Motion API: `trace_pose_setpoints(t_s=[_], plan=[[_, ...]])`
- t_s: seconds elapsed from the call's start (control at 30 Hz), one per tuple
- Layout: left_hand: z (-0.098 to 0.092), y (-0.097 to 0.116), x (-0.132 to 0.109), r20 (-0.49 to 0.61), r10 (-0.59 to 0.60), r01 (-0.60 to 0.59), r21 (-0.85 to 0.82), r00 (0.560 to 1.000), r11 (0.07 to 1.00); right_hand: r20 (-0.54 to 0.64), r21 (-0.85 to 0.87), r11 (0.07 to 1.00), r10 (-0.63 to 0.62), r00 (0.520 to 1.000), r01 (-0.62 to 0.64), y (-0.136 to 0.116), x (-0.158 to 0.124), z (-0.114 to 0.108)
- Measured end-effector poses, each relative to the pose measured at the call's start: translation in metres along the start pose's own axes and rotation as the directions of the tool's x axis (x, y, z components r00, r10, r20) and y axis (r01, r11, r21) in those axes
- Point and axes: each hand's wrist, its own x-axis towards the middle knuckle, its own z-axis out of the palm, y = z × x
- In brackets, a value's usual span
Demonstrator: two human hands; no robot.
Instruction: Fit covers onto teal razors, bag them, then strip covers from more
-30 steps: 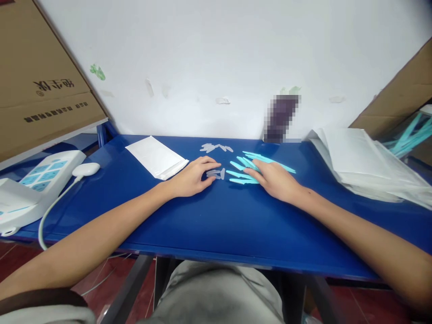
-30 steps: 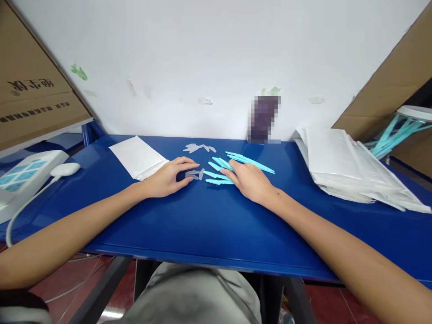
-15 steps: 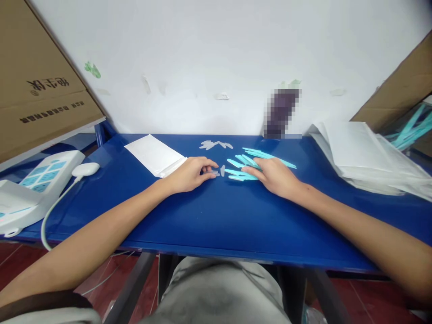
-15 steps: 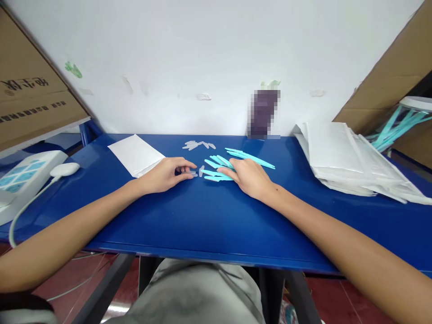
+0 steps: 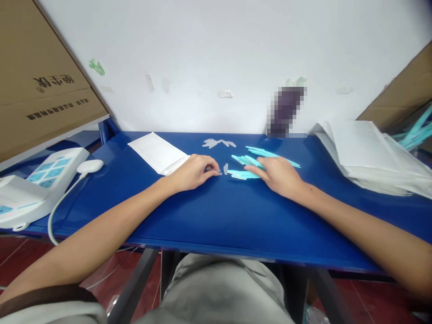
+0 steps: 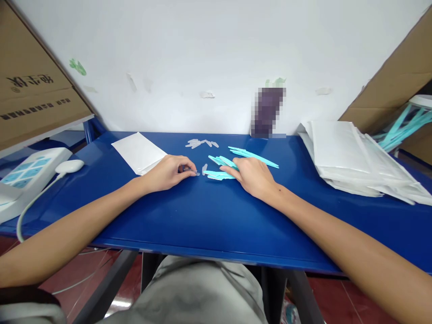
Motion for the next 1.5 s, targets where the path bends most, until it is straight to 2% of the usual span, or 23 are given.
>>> trace_pose_setpoints(t_s=[0.13, 0.23, 0.33, 0.5, 0.6, 0.7, 1.17, 1.4, 1.5], plan=[[0.003, 0.008, -0.001, -0.128, 0.022, -0.032, -0.077, 0.992, 0.997, -0.021, -0.010, 0.998, 0.055, 0.998, -0.055, -0.005, -0.001, -0.002], [0.006, 0.016, -0.001, -0.225, -0.104, 0.034, -0.298, 0.969, 0.954, -0.068, -0.007, 0.998, 0.063, 0.996, -0.064, -0.005, -0.001, -0.003], [0.011, 0.019, 0.000, -0.184, -0.245, 0.116, -0.523, 0.952, 0.844, -0.107, -0.019, 0.995, 0.092, 0.990, -0.094, -0.003, 0.000, -0.004], [0.017, 0.017, 0.002, -0.072, -0.291, 0.160, -0.698, 0.954, 0.698, -0.140, -0.058, 0.987, 0.143, 0.980, -0.152, 0.000, 0.000, -0.009], [0.017, 0.018, 0.003, -0.042, -0.344, 0.188, -0.773, 0.938, 0.606, -0.147, -0.090, 0.985, 0.136, 0.980, -0.150, -0.001, -0.001, -0.011], [0.015, 0.020, 0.004, -0.046, -0.390, 0.199, -0.801, 0.920, 0.564, -0.136, -0.116, 0.984, 0.119, 0.983, -0.135, -0.005, -0.001, -0.013], [0.015, 0.020, 0.003, -0.142, -0.443, 0.147, -0.819, 0.885, 0.555, -0.098, -0.146, 0.985, 0.082, 0.992, -0.096, -0.011, -0.003, -0.016], [0.016, 0.026, 0.003, -0.140, -0.482, 0.142, -0.853, 0.865, 0.502, -0.149, -0.174, 0.981, 0.060, 0.987, -0.086, -0.011, -0.003, -0.016], [0.016, 0.029, 0.003, -0.155, -0.476, 0.128, -0.851, 0.866, 0.509, -0.177, -0.159, 0.986, 0.025, 0.984, -0.053, -0.013, -0.004, -0.015]])
